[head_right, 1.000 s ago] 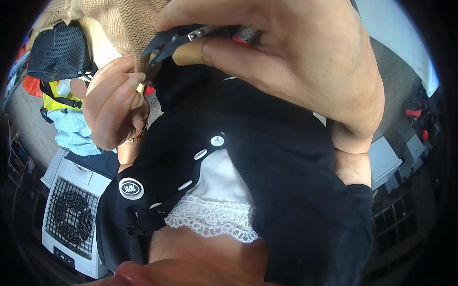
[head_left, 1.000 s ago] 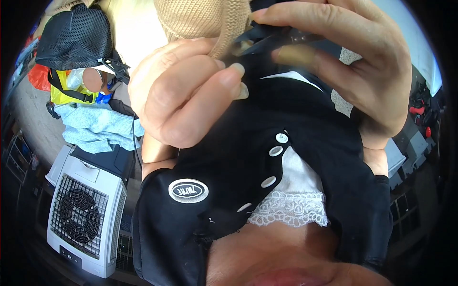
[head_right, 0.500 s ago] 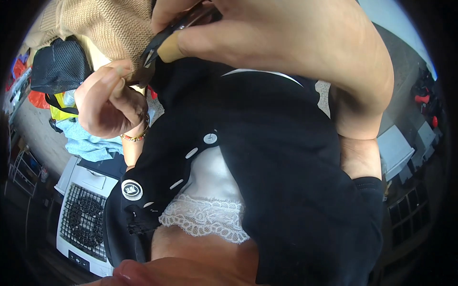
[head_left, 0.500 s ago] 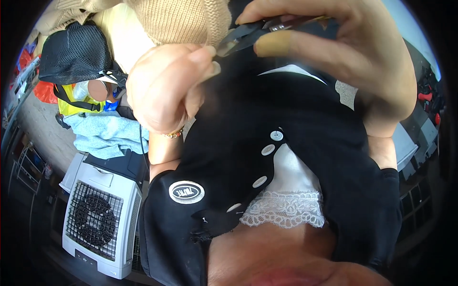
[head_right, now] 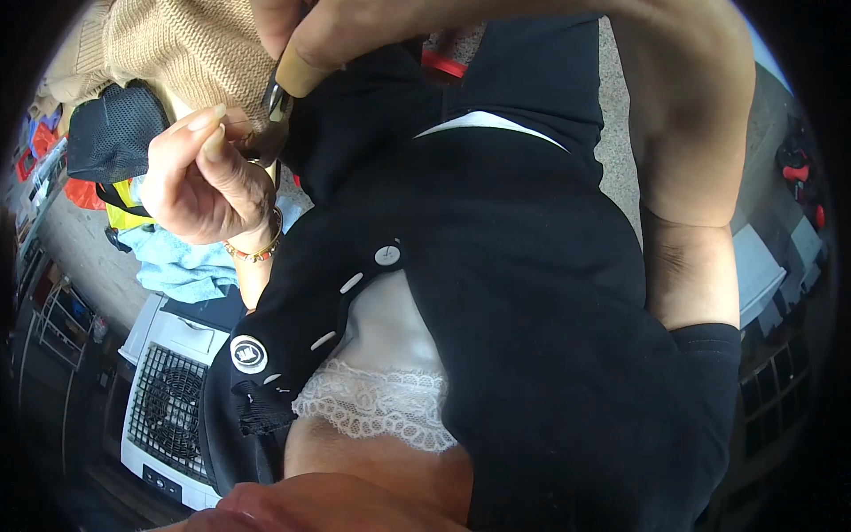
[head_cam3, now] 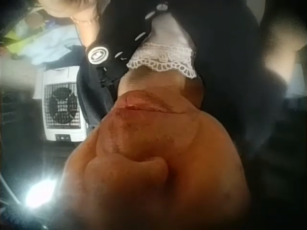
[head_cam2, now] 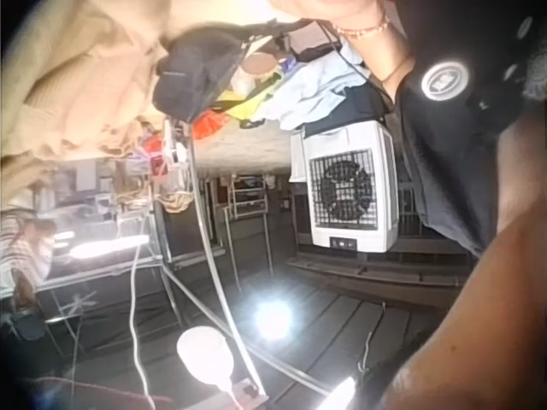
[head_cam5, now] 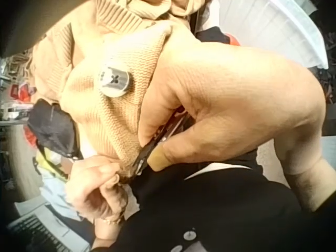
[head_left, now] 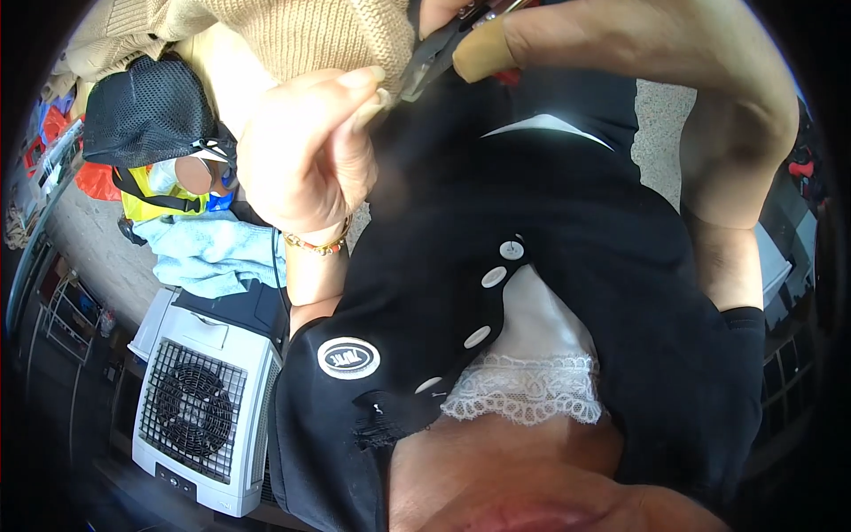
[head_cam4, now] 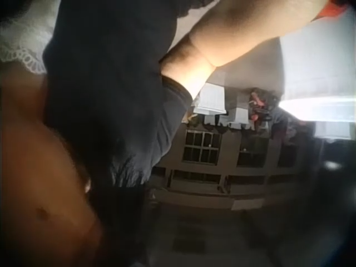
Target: Trimming loose threads from sweaters using a pair of specialized snips.
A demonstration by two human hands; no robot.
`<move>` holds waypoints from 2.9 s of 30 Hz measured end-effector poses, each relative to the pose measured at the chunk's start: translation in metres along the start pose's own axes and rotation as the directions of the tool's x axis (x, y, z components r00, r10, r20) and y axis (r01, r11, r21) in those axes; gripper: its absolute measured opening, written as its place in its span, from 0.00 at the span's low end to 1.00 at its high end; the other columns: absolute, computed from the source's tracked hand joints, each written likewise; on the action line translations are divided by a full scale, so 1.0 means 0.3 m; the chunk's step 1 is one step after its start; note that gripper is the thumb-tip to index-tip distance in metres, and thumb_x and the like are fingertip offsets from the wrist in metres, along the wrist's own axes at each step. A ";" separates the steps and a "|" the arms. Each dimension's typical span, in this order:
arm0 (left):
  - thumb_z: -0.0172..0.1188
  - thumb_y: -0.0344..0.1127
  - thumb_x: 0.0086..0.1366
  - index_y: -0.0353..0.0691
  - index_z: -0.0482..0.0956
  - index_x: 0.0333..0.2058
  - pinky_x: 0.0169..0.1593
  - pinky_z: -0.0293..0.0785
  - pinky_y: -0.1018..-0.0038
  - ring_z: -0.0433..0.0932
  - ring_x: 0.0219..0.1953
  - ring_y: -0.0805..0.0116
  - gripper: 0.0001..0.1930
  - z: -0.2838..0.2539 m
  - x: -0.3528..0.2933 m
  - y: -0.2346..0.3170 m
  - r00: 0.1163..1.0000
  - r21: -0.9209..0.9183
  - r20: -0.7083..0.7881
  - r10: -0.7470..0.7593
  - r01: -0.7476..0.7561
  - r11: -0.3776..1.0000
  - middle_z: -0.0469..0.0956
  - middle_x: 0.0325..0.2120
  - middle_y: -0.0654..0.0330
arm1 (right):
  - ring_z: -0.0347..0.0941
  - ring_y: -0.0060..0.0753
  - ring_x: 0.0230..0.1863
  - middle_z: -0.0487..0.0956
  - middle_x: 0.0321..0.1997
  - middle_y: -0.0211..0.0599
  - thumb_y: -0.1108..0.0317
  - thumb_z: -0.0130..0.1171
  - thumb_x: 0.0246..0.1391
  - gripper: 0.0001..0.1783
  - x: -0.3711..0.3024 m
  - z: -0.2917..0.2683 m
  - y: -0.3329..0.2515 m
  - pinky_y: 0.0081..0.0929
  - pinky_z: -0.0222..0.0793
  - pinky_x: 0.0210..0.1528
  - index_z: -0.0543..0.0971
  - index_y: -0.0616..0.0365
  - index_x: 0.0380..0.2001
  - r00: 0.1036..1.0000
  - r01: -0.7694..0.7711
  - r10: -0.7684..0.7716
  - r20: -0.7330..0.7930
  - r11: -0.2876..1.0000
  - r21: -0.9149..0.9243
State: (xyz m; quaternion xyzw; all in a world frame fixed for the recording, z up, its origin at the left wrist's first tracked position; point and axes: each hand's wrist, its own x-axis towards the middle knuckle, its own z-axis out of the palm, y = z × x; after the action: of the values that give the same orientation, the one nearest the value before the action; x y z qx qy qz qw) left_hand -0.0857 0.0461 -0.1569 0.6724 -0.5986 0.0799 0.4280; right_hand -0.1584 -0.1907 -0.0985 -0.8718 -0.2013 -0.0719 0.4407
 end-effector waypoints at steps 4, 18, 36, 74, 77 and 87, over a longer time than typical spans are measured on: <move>0.58 0.26 0.65 0.32 0.76 0.37 0.32 0.75 0.78 0.79 0.26 0.67 0.04 0.032 -0.036 0.001 0.983 -0.138 -0.145 -0.113 0.093 0.986 0.80 0.28 0.54 | 0.76 0.25 0.24 0.81 0.27 0.40 0.72 0.70 0.47 0.12 -0.030 -0.009 0.046 0.19 0.71 0.25 0.84 0.66 0.36 0.998 0.063 -0.063 0.016 0.998 -0.005; 0.60 0.26 0.62 0.37 0.81 0.33 0.32 0.77 0.74 0.82 0.26 0.64 0.02 0.022 -0.047 -0.010 0.974 -0.245 -0.181 -0.136 0.089 0.965 0.82 0.24 0.60 | 0.79 0.23 0.25 0.84 0.27 0.39 0.72 0.68 0.49 0.09 0.026 0.006 0.019 0.17 0.74 0.27 0.84 0.66 0.33 0.962 -0.261 0.204 0.179 0.877 0.404; 0.64 0.26 0.61 0.36 0.81 0.34 0.34 0.77 0.79 0.82 0.28 0.70 0.03 0.030 0.040 -0.005 0.951 -0.335 -0.137 -0.277 0.219 0.917 0.83 0.28 0.60 | 0.77 0.21 0.23 0.82 0.23 0.35 0.71 0.65 0.51 0.07 0.261 0.001 -0.176 0.16 0.71 0.25 0.84 0.65 0.31 0.766 -0.586 0.456 0.454 0.785 0.201; 0.61 0.24 0.62 0.33 0.81 0.33 0.34 0.77 0.79 0.82 0.28 0.68 0.02 0.035 0.057 -0.022 0.979 -0.393 -0.104 -0.177 0.124 0.911 0.83 0.29 0.58 | 0.71 0.12 0.19 0.80 0.20 0.26 0.68 0.65 0.54 0.09 0.149 -0.148 0.044 0.13 0.66 0.22 0.84 0.64 0.26 0.640 -0.568 0.268 0.720 0.796 0.208; 0.61 0.24 0.61 0.34 0.81 0.34 0.34 0.76 0.78 0.81 0.28 0.68 0.03 0.022 0.050 -0.016 0.977 -0.387 -0.080 -0.200 0.154 0.909 0.83 0.29 0.58 | 0.71 0.12 0.19 0.80 0.20 0.26 0.68 0.65 0.54 0.09 0.159 -0.097 -0.037 0.14 0.66 0.22 0.84 0.63 0.26 0.617 -0.644 0.457 0.641 0.761 0.078; 0.64 0.23 0.58 0.35 0.83 0.33 0.37 0.74 0.75 0.79 0.29 0.66 0.04 -0.016 0.004 0.074 0.929 -0.182 -0.183 -0.321 0.289 0.940 0.83 0.28 0.60 | 0.71 0.15 0.18 0.80 0.19 0.28 0.68 0.65 0.53 0.07 0.141 -0.068 -0.090 0.18 0.66 0.21 0.84 0.62 0.28 0.561 -0.735 0.616 0.553 0.678 -0.009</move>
State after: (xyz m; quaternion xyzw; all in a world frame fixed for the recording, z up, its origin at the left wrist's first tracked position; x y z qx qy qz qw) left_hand -0.1027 0.0502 -0.1426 0.7107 -0.4423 0.0368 0.5458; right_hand -0.1301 -0.1805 -0.0536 -0.8113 0.0342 0.3618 0.4580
